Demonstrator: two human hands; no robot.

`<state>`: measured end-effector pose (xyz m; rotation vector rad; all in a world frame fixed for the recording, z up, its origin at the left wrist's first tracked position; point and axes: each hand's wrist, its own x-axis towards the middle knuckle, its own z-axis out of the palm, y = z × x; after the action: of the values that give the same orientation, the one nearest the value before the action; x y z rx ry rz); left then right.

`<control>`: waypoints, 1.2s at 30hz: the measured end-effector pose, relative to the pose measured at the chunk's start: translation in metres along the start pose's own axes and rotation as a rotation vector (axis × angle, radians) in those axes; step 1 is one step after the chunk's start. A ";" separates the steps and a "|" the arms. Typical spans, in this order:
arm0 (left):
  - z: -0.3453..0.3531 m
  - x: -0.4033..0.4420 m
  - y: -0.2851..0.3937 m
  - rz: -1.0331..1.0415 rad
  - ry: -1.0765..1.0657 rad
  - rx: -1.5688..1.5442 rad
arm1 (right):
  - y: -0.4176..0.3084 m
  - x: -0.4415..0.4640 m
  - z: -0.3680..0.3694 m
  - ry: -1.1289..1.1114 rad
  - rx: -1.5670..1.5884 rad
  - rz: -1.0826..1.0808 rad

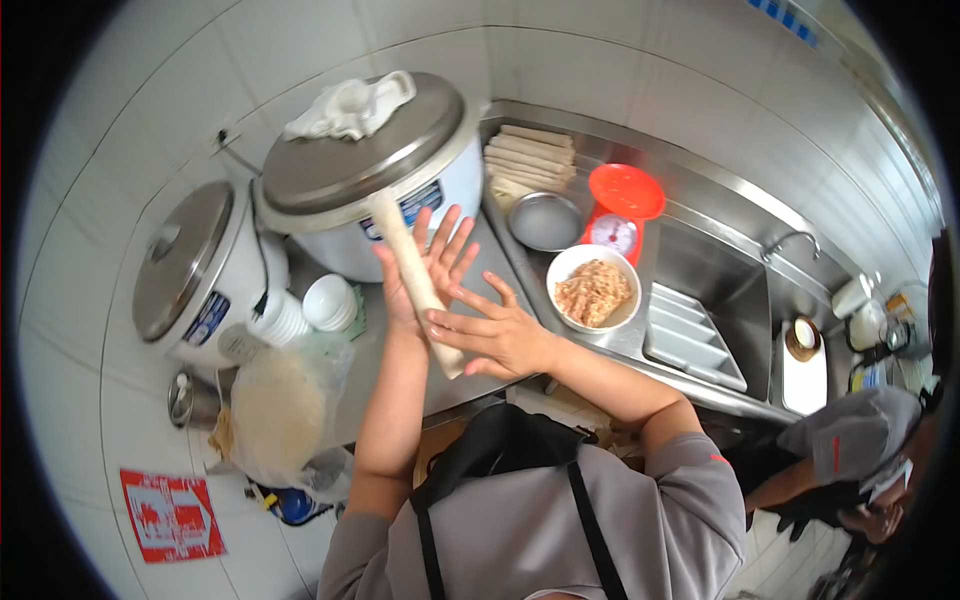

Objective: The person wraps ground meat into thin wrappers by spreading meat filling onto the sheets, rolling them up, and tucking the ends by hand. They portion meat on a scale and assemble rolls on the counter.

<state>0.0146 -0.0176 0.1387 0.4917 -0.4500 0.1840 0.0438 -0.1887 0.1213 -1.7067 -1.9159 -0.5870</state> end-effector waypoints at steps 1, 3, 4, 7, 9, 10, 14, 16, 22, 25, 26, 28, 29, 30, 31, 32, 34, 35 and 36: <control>0.001 0.000 -0.005 -0.005 -0.013 0.038 | -0.001 0.003 -0.002 0.028 -0.030 0.074; 0.005 -0.002 -0.022 -0.024 0.031 0.029 | 0.002 0.016 -0.008 0.088 -0.090 0.221; 0.007 -0.002 -0.029 -0.038 0.037 0.078 | 0.002 0.026 -0.012 0.144 -0.122 0.288; 0.008 0.002 -0.041 -0.003 0.086 0.180 | -0.001 0.028 -0.011 0.198 -0.093 0.428; 0.009 0.005 -0.043 0.055 0.153 0.226 | -0.015 0.010 -0.009 0.191 -0.033 0.445; 0.012 0.006 -0.040 0.092 0.200 0.248 | -0.023 -0.005 -0.007 0.191 0.017 0.466; -0.003 0.006 -0.036 0.177 0.183 0.371 | -0.036 -0.023 0.009 0.197 0.253 0.695; -0.004 0.004 -0.041 0.167 0.151 0.470 | -0.032 -0.010 0.009 0.313 0.286 0.654; -0.004 -0.009 -0.063 0.125 0.157 0.704 | -0.011 0.023 0.006 0.410 0.322 0.681; -0.001 -0.011 -0.061 0.148 0.196 0.724 | -0.013 0.011 0.011 0.393 0.380 0.648; -0.003 -0.013 -0.061 0.158 0.209 0.736 | -0.015 0.005 0.016 0.425 0.423 0.694; -0.006 -0.012 -0.060 0.190 0.238 0.759 | -0.013 -0.007 0.023 0.485 0.511 0.776; -0.007 -0.014 -0.059 0.180 0.261 0.775 | -0.010 -0.012 0.025 0.417 0.578 0.792; -0.007 -0.015 -0.057 0.171 0.284 0.792 | -0.008 -0.015 0.024 0.349 0.645 0.805; -0.007 -0.016 -0.055 0.160 0.307 0.810 | -0.006 -0.018 0.025 0.281 0.711 0.820; -0.007 -0.016 -0.052 0.143 0.317 0.808 | 0.000 -0.020 0.026 0.295 0.762 0.813; -0.007 -0.016 -0.048 0.103 0.338 0.802 | 0.006 -0.024 0.029 0.274 0.862 0.805; -0.006 -0.016 -0.046 0.082 0.349 0.798 | 0.008 -0.026 0.032 0.263 0.912 0.801; 0.000 -0.016 -0.045 0.070 0.384 0.797 | 0.008 -0.022 0.036 0.370 0.887 0.732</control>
<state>0.0130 -0.0575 0.1132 1.1954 0.0049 0.5231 0.0503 -0.1830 0.0793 -1.3912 -0.9257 0.2117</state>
